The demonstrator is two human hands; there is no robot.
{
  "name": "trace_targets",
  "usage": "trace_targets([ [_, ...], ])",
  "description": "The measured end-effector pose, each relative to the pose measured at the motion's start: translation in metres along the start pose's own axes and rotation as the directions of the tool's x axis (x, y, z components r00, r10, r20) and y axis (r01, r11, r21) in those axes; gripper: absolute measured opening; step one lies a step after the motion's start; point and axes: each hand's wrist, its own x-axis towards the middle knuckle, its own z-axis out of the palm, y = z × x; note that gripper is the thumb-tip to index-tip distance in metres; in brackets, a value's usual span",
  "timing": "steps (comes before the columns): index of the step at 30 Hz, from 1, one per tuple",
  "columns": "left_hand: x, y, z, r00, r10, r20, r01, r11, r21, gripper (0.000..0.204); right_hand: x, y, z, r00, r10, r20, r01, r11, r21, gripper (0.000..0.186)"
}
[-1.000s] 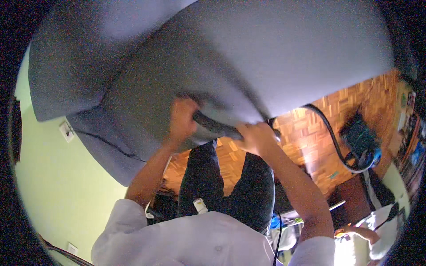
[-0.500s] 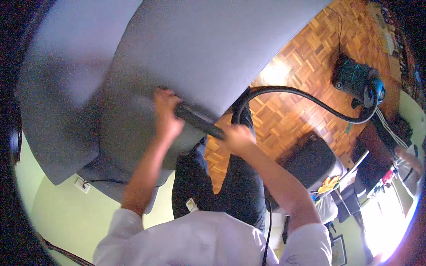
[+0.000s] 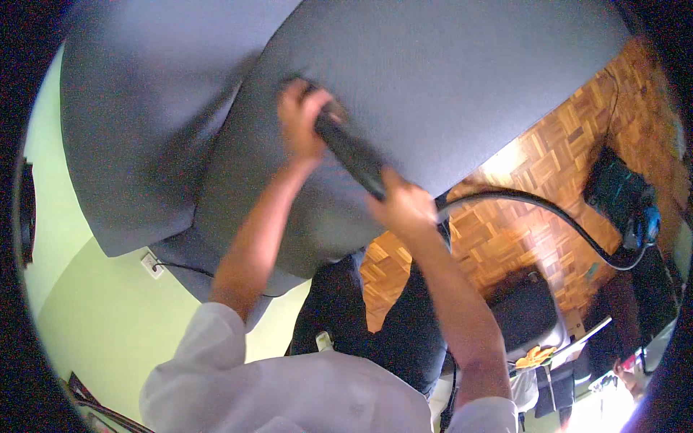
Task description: The person vacuums a gray couch and a matching ottoman using a vacuum nozzle, moving the tool across the surface and into the seams of the cushions.
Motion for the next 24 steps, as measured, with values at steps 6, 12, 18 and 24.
trace_targets([
  [6,0.09,-0.123,-0.049,0.98,-0.088,0.177,0.065,0.99,0.129,0.062,0.109,-0.13,-0.034,0.986,-0.139,0.093,0.135,0.99,0.048,0.043],
  [12,0.012,0.023,-0.008,0.973,-0.146,0.177,0.164,0.982,-0.092,0.04,-0.005,-0.016,-0.041,0.995,0.047,0.089,-0.05,0.998,0.036,0.052],
  [18,-0.093,0.237,0.087,0.905,-0.008,0.424,0.156,0.937,-0.313,0.052,-0.196,0.226,-0.027,0.976,0.131,-0.176,-0.127,0.991,0.034,0.042],
  [24,-0.046,0.232,0.119,0.909,0.022,0.416,0.114,0.948,-0.298,0.052,-0.145,0.244,-0.069,0.974,0.067,-0.218,-0.06,0.998,0.036,0.032],
])
